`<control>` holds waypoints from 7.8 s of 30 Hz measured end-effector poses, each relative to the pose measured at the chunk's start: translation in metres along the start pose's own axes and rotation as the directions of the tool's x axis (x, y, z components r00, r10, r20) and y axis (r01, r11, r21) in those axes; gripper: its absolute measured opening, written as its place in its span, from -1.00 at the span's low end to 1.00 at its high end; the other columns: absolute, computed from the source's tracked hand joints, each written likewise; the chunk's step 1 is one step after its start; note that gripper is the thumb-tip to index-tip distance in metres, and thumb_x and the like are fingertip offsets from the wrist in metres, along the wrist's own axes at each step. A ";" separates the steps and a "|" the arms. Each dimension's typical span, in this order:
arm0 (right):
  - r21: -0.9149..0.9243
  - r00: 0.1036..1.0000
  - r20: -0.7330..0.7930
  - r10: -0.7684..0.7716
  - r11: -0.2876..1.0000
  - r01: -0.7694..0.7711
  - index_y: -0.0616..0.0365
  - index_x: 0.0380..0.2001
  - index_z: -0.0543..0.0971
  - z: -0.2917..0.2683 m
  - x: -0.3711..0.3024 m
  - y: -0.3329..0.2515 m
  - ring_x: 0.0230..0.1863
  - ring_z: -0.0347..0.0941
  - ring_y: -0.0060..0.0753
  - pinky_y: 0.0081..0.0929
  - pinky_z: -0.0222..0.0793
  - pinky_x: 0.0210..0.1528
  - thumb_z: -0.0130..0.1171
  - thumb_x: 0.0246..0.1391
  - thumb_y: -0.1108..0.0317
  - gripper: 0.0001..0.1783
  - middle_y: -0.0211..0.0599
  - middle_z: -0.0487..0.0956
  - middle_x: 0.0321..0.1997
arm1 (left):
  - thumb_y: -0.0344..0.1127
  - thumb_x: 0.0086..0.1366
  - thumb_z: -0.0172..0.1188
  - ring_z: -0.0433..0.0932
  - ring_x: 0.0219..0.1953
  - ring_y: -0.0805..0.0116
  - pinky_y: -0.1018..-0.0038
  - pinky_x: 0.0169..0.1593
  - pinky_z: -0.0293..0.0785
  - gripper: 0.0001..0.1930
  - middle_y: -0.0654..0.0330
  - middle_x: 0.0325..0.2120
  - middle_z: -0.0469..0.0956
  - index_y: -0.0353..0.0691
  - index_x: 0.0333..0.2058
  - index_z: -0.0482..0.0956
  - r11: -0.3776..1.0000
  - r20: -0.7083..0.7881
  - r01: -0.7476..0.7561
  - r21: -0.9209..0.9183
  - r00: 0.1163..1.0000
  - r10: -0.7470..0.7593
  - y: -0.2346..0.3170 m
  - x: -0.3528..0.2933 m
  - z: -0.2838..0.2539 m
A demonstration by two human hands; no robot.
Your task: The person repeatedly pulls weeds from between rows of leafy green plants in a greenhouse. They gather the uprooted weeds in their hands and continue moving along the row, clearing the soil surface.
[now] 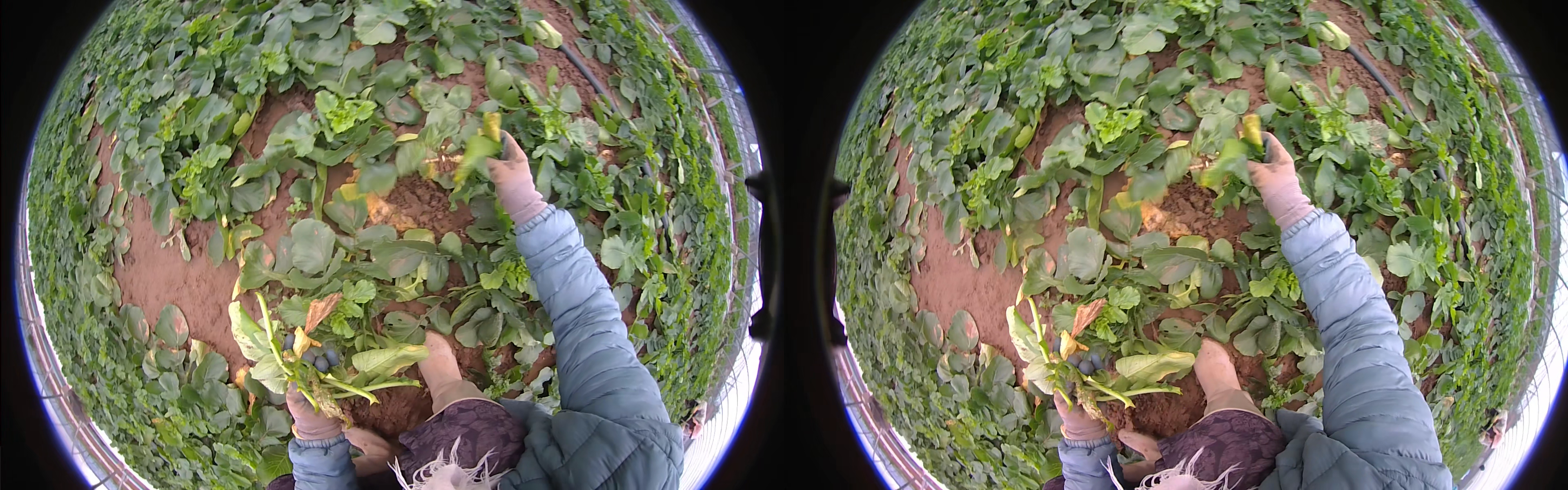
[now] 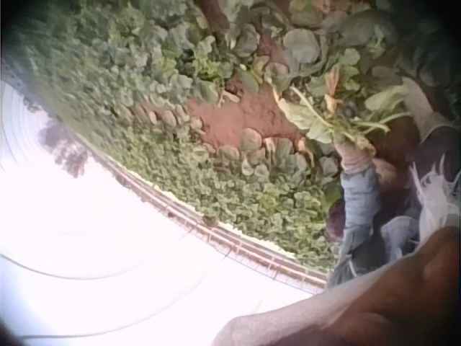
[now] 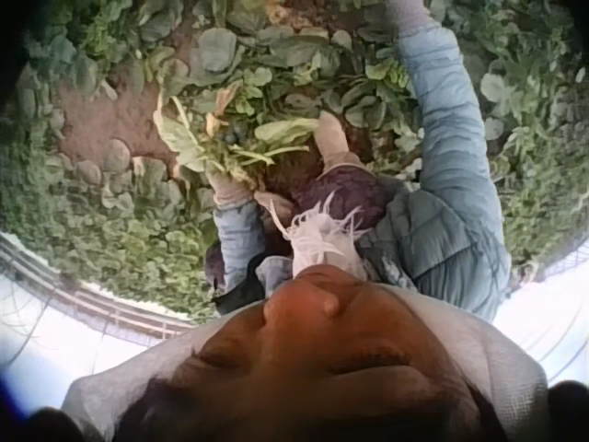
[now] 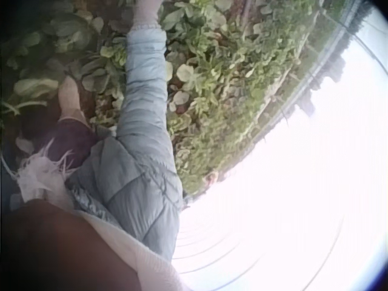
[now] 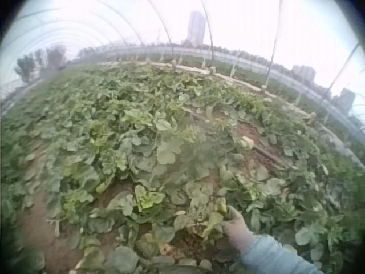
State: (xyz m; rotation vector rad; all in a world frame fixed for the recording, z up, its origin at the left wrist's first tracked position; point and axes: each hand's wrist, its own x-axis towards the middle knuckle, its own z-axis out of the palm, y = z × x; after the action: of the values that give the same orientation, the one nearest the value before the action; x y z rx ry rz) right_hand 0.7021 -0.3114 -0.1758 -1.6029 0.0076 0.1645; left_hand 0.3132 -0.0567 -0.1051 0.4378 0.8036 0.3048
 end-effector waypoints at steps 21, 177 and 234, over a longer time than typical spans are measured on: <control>-0.506 0.831 0.110 -0.545 0.689 0.519 0.20 -0.23 0.56 0.069 -0.135 -0.078 -0.26 0.55 -0.24 -0.39 0.51 -0.08 0.22 -0.17 0.57 -0.68 -0.20 0.58 -0.30 | -0.38 0.33 0.05 0.61 -0.15 0.25 0.43 -0.07 0.60 -0.70 0.02 -0.18 0.61 -0.31 -0.01 0.55 0.393 0.303 -0.420 0.818 0.895 0.327 -0.016 0.035 0.109; -0.404 0.781 -0.418 0.465 0.675 -0.618 0.17 -0.04 0.53 -0.110 -0.254 0.083 -0.13 0.59 -0.13 -0.30 0.46 -0.04 0.24 -0.06 0.32 -0.55 -0.13 0.66 -0.19 | -0.28 0.36 0.02 0.48 0.06 0.03 0.14 0.18 0.37 -0.54 -0.08 0.10 0.45 -0.39 0.18 0.38 0.777 -0.160 -0.410 0.478 0.829 0.536 0.194 -0.246 -0.034; -0.709 0.840 0.489 0.233 0.667 0.228 0.06 0.17 0.37 0.095 -0.226 0.062 0.00 0.50 0.05 -0.23 0.43 0.05 0.12 0.02 0.30 -0.42 -0.03 0.53 0.06 | -0.19 0.42 0.01 0.54 -0.20 0.44 0.33 0.11 0.48 -0.46 0.25 -0.26 0.54 -0.28 0.27 0.15 0.868 0.072 -0.366 0.336 0.928 0.364 0.126 -0.062 -0.052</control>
State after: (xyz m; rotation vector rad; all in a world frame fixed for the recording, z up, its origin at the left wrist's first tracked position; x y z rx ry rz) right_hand 0.4622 -0.2410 -0.2149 -2.3375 -0.5858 0.7112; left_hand 0.2212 0.0400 -0.0368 0.9282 0.7670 0.5186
